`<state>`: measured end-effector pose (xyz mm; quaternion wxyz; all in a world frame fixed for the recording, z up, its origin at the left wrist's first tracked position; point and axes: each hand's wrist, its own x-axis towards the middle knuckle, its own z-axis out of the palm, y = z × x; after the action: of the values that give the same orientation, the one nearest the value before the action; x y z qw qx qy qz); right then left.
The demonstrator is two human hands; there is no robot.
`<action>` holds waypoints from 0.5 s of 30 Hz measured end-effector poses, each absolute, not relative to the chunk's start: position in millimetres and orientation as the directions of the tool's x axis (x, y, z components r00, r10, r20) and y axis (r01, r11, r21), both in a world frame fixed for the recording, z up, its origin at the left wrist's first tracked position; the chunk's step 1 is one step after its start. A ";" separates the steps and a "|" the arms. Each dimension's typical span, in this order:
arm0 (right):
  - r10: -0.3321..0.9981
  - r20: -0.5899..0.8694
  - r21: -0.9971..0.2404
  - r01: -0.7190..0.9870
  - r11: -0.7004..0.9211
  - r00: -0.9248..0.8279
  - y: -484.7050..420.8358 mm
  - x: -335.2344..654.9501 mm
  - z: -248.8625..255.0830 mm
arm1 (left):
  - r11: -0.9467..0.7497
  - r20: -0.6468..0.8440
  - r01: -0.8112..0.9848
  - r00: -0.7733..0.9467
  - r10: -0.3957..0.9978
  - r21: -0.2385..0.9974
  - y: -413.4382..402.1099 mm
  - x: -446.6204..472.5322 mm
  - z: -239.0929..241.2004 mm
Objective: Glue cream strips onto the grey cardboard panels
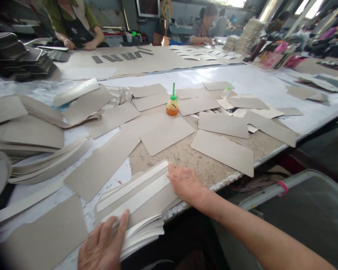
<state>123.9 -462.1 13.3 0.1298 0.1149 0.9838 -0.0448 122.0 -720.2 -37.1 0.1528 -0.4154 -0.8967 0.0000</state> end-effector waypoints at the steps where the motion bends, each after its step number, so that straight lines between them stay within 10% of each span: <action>1: 0.210 -0.260 -0.051 0.231 0.972 -0.942 -462.2 124.8 11.8 | 0.661 0.299 0.742 -0.609 0.735 -0.112 -716.5 124.2 -36.9; 15: 0.176 -0.189 0.042 0.171 0.984 -0.966 -457.1 130.5 -5.0 | 0.718 0.426 0.696 -0.654 0.624 0.018 -692.3 146.5 -55.9</action>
<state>130.5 -457.1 -5.0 0.0966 0.0875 0.9914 0.0129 146.5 -692.3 -55.9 0.1993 -0.3648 -0.9050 -0.0901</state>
